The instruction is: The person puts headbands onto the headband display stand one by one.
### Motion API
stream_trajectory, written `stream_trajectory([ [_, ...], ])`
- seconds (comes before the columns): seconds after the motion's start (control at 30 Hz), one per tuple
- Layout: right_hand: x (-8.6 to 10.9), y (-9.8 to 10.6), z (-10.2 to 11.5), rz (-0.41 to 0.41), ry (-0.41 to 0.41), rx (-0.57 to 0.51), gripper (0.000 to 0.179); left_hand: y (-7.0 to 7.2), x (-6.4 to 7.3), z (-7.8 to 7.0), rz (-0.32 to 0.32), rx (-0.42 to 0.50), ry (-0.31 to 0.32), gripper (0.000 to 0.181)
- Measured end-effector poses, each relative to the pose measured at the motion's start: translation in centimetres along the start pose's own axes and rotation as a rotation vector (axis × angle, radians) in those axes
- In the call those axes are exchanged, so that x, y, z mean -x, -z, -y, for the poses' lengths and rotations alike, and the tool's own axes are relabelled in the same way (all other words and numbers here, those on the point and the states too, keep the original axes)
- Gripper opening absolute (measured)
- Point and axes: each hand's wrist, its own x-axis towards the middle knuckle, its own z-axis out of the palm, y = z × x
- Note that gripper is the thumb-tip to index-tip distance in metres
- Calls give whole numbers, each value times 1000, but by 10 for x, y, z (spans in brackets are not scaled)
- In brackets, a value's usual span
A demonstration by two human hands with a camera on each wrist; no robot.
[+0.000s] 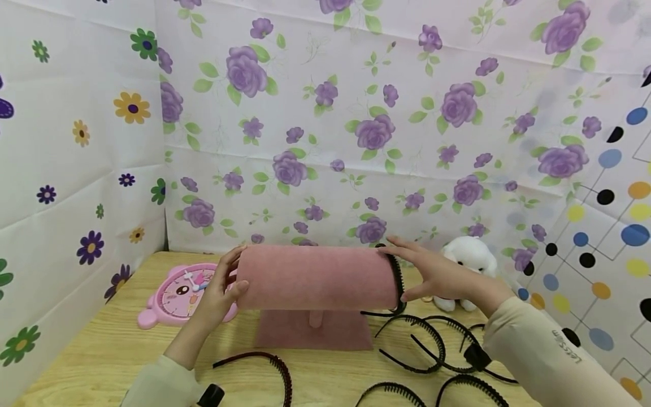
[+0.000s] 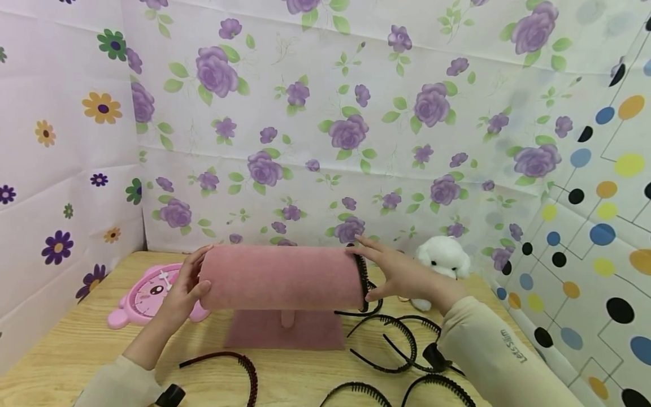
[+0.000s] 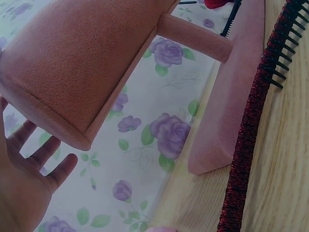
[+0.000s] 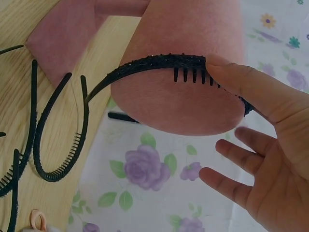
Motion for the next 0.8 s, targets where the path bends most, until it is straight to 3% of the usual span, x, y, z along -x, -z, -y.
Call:
stream_trajectory([
  [0.27,-6,-1,3,-31,-42,62,90,2,0,0,2,-2,13,60],
  [0.8,-23,-9,12,-92,27,77,83,0,2,1,12,9,-8,59],
])
